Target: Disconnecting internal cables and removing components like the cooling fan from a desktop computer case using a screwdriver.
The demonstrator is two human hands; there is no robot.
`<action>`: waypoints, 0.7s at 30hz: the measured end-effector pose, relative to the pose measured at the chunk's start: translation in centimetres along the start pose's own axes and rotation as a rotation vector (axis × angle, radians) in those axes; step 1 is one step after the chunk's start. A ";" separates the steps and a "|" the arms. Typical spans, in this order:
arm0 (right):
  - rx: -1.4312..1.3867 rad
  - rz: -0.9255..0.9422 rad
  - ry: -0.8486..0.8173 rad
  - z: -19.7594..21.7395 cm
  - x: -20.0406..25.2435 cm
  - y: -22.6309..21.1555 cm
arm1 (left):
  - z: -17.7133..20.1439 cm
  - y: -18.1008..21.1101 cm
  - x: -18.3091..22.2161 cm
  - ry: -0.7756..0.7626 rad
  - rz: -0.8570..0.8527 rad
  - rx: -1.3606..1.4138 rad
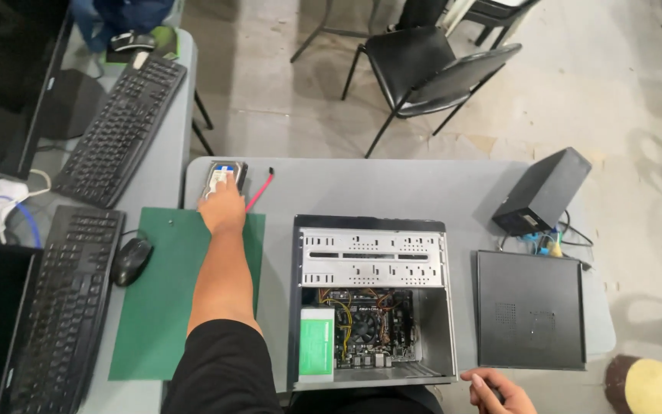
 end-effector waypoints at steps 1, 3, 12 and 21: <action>-0.007 -0.005 0.005 0.0 -0.2 0.3 | 0.9 0.7 0.2 -0.002 -0.010 -0.001; 0.017 -0.027 -0.072 -0.5 -0.6 1.2 | 1.2 0.5 1.2 -0.280 0.211 0.112; 0.151 0.429 -0.181 1.6 -1.1 0.2 | 1.8 -4.3 5.3 0.449 0.028 0.918; 0.301 0.740 0.489 6.3 5.1 -10.9 | 11.3 3.1 25.6 0.251 0.028 1.135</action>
Point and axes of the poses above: each hand's wrist, its own x-axis away from the middle knuckle, its own z-axis out of the back of the hand, y = z × x, the point moved 6 cm from there along -x, towards the middle knuckle, and after that the axes turned 15 degrees about x, right-handed, at the moved point
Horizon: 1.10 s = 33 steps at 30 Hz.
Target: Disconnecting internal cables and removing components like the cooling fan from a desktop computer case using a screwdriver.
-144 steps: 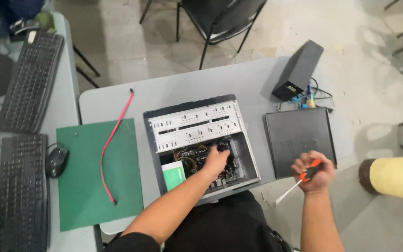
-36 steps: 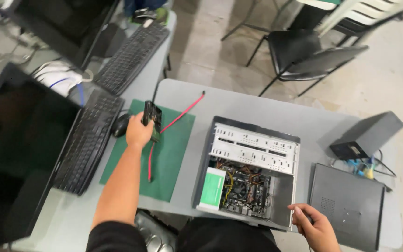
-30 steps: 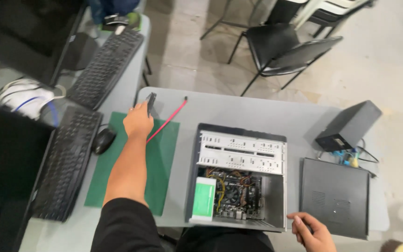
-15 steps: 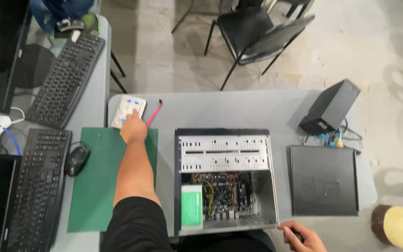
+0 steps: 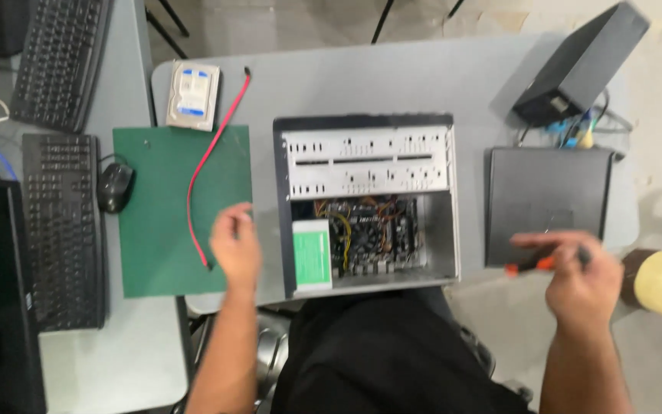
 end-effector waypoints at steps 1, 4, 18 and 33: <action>-0.007 -0.010 -0.008 -0.8 -0.3 -0.2 | -0.1 1.2 1.3 -0.006 0.003 -0.012; -0.244 0.069 0.177 -2.0 -0.9 -1.5 | -2.6 5.4 5.0 -0.304 -0.271 -0.199; -0.578 -0.059 0.136 -6.7 3.1 3.0 | -12.1 5.6 9.7 -0.976 -0.536 -0.364; -0.961 -0.337 0.398 -5.7 9.8 8.8 | -24.0 -0.8 8.9 -1.213 -0.716 -0.908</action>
Point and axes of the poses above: each hand's wrist, its own x-axis away from the middle knuckle, its own z-axis out of the back of the hand, y = z × x, the point moved 6 cm from there along -x, towards the middle knuckle, and after that the axes turned 15 degrees about x, right-handed, at the moved point
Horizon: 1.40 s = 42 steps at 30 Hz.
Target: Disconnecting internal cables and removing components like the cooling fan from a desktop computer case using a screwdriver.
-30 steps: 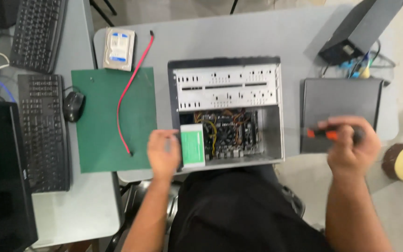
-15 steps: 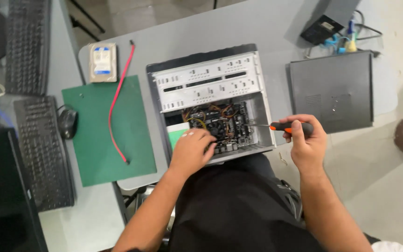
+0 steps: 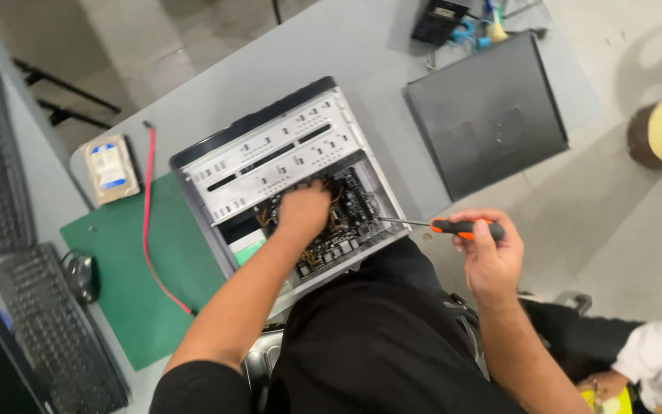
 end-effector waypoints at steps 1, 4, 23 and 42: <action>0.003 -0.002 0.018 0.0 0.0 -0.2 | 1.1 0.3 0.5 -0.008 -0.017 0.001; 0.009 0.030 -0.007 -1.1 -0.8 -1.0 | 4.7 0.4 2.1 -0.044 -0.016 0.056; 0.518 0.270 -0.501 -14.4 -3.2 -1.3 | 6.4 0.6 12.2 0.263 0.076 0.279; 0.378 0.146 -0.086 -7.1 -5.6 -5.1 | 8.0 0.9 11.5 0.031 0.121 0.337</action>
Point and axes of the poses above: each hand's wrist, its own x-axis away from the middle knuckle, its own z-axis out of the back of the hand, y = z × x, the point moved 6 cm from there along -x, towards the middle knuckle, and after that the axes turned 15 degrees about x, right-handed, at the moved point
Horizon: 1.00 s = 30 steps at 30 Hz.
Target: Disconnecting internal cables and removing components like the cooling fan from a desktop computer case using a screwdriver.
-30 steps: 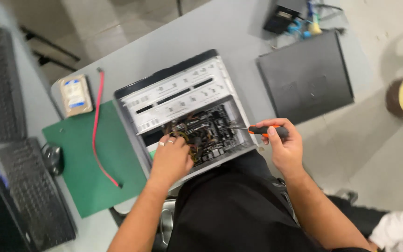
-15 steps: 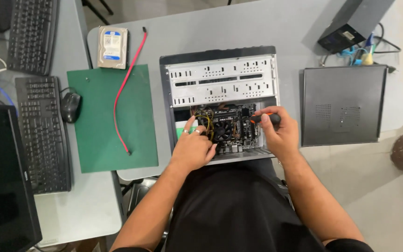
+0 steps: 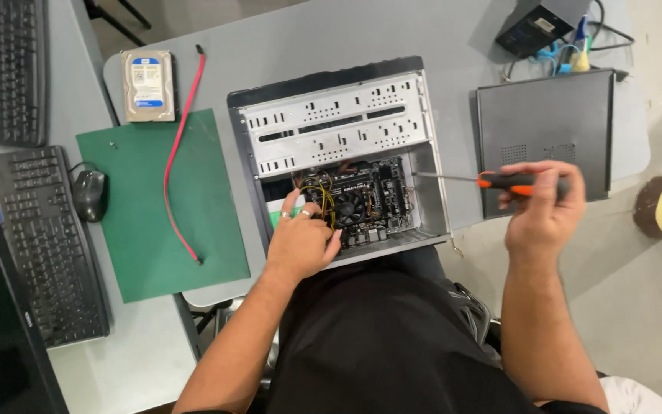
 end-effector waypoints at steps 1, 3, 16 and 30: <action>0.000 -0.001 0.007 -0.5 0.5 0.1 | -1.1 -0.6 0.0 -0.002 -0.006 -0.002; -0.031 0.127 -0.070 -2.3 1.4 -0.4 | -2.0 -1.7 0.3 0.193 -0.036 -0.019; 0.248 0.367 -0.355 -10.0 2.6 0.0 | -1.9 -1.7 0.3 0.213 -0.026 -0.025; 0.473 0.361 -0.388 -11.5 2.6 -0.2 | -1.3 -1.3 0.3 0.154 -0.021 0.015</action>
Point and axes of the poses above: each hand's wrist, its own x-axis away from the middle knuckle, its own z-axis out of the back of the hand, y = z × x, the point moved 6 cm from there along -x, towards the middle knuckle, and after that the axes turned 15 degrees about x, right-handed, at the moved point
